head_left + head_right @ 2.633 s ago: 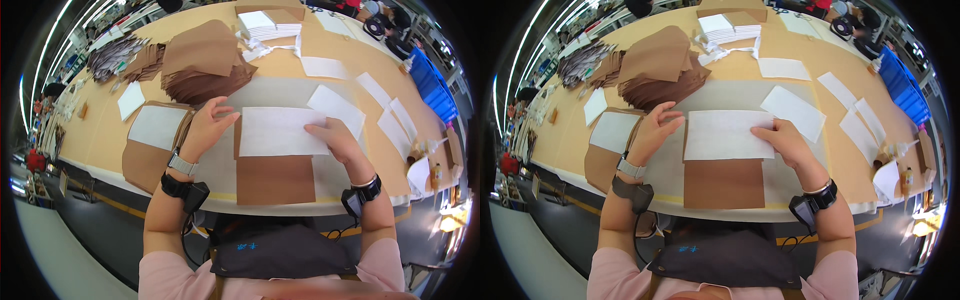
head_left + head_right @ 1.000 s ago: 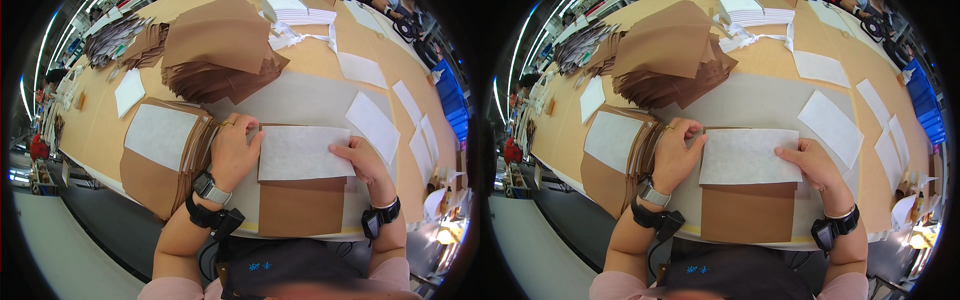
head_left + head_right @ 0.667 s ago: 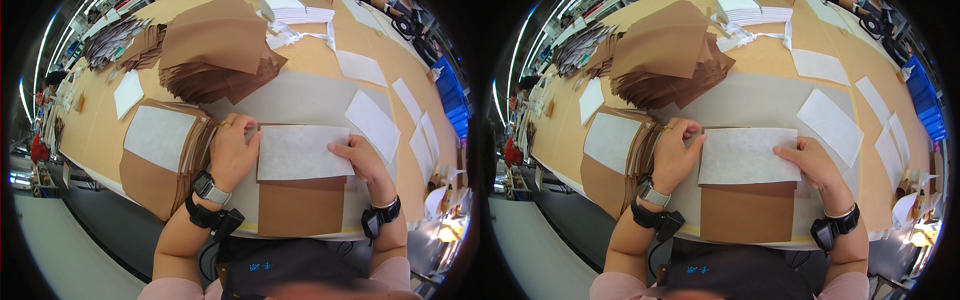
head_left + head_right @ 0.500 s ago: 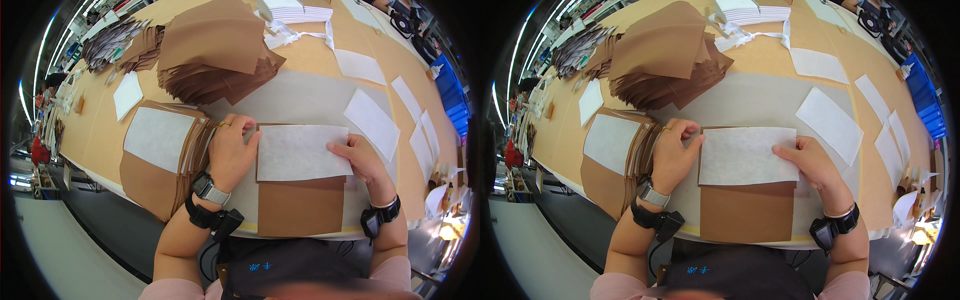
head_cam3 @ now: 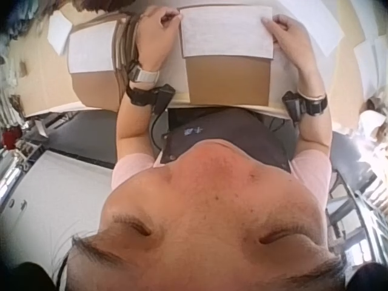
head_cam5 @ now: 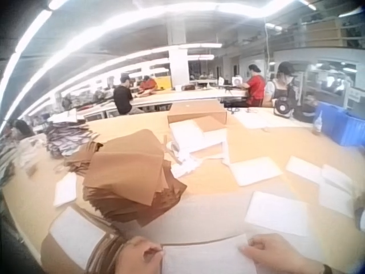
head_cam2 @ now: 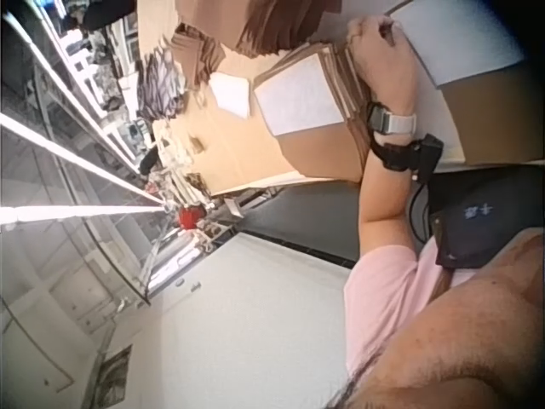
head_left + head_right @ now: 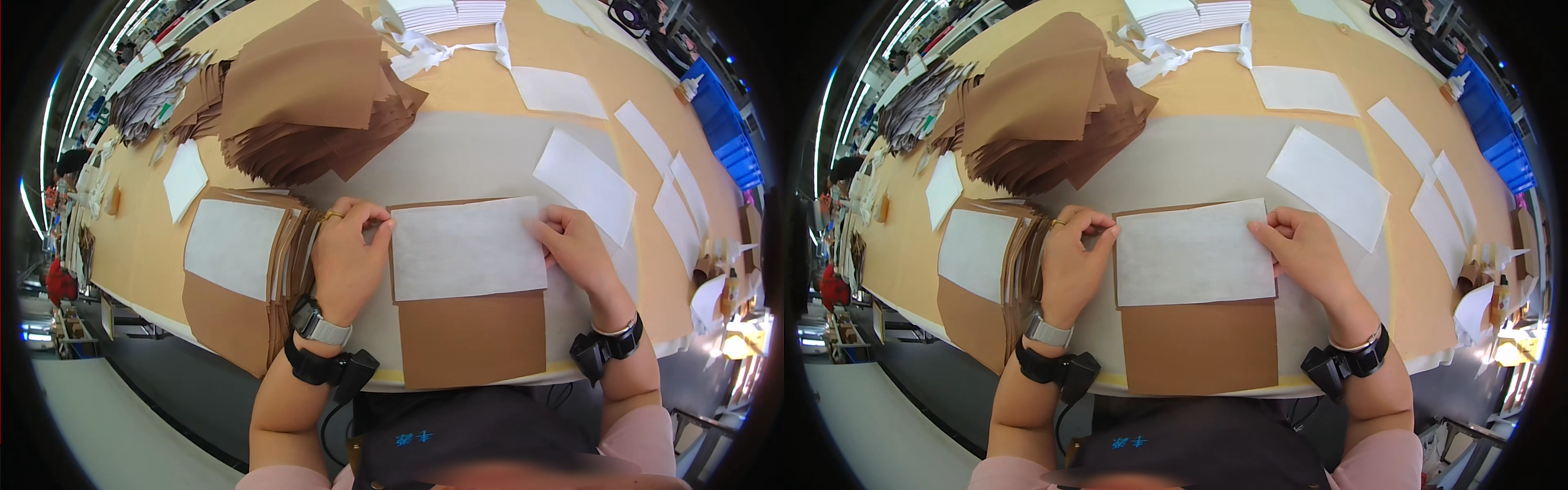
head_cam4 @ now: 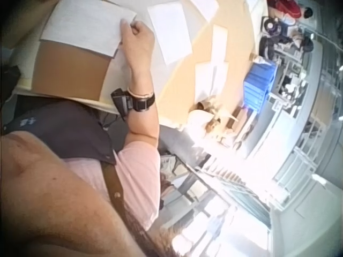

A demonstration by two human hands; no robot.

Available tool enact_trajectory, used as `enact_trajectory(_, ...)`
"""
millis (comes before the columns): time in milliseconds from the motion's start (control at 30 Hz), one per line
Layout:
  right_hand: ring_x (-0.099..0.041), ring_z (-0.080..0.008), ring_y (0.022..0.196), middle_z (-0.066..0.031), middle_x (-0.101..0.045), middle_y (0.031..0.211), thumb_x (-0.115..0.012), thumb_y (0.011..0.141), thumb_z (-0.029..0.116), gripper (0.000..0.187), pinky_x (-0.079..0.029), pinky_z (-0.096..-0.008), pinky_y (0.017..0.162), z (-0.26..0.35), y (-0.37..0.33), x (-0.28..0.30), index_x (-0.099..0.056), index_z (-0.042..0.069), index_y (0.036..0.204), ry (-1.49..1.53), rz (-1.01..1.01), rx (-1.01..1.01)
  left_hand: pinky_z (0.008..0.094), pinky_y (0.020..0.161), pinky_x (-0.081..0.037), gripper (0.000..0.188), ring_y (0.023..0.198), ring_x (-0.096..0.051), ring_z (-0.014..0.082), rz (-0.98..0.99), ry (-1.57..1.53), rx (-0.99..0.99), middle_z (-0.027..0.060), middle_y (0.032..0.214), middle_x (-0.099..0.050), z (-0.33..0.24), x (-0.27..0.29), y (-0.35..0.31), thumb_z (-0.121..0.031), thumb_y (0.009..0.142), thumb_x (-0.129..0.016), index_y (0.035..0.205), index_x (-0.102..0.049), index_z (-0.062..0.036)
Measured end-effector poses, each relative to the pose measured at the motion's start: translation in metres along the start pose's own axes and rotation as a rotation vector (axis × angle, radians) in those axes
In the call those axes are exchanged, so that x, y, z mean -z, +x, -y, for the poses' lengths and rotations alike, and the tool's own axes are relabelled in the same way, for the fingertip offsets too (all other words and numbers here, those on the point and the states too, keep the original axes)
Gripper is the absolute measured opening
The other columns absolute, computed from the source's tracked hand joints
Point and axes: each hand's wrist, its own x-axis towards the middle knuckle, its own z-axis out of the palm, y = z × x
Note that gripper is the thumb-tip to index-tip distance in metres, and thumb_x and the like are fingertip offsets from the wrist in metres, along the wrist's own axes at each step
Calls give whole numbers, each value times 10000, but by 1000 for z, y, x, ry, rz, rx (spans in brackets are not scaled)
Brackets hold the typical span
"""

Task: Placing white protective sheets inside brown leather components of a bag.

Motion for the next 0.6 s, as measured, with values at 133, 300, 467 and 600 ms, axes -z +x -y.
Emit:
enact_trajectory(133,-535,-60,554,-8,-610,657,-672,980,259,319,-460,-252,497,3,-3,-3,-662,-25,835,-47,-66,35,345,766,-514,100,853,-638,238,0,19,-22,94,948,-648,2,1,-2,-88,859,-730,921,-699,-18)
enact_trajectory(300,-561,-132,545,-68,-613,628,-681,953,249,316,-476,-308,540,7,-4,-6,-660,-42,833,-193,-138,35,350,759,-518,77,844,-643,246,-10,12,-27,94,945,-644,1,-1,-1,-70,862,-725,909,-694,-17)
enact_trajectory(467,-566,-225,533,-132,-613,615,-674,935,237,309,-482,-361,587,2,-2,-10,-648,-44,808,-347,-204,189,353,784,-521,90,863,-643,254,6,12,-43,102,956,-643,2,2,-1,-73,863,-726,918,-696,-9)
enact_trajectory(600,-612,-280,552,-143,-628,609,-664,931,226,292,-496,-371,591,3,-3,-11,-646,-25,783,-399,-219,190,316,801,-488,105,868,-603,213,17,-4,-37,95,951,-629,1,2,1,-57,863,-728,919,-687,21)
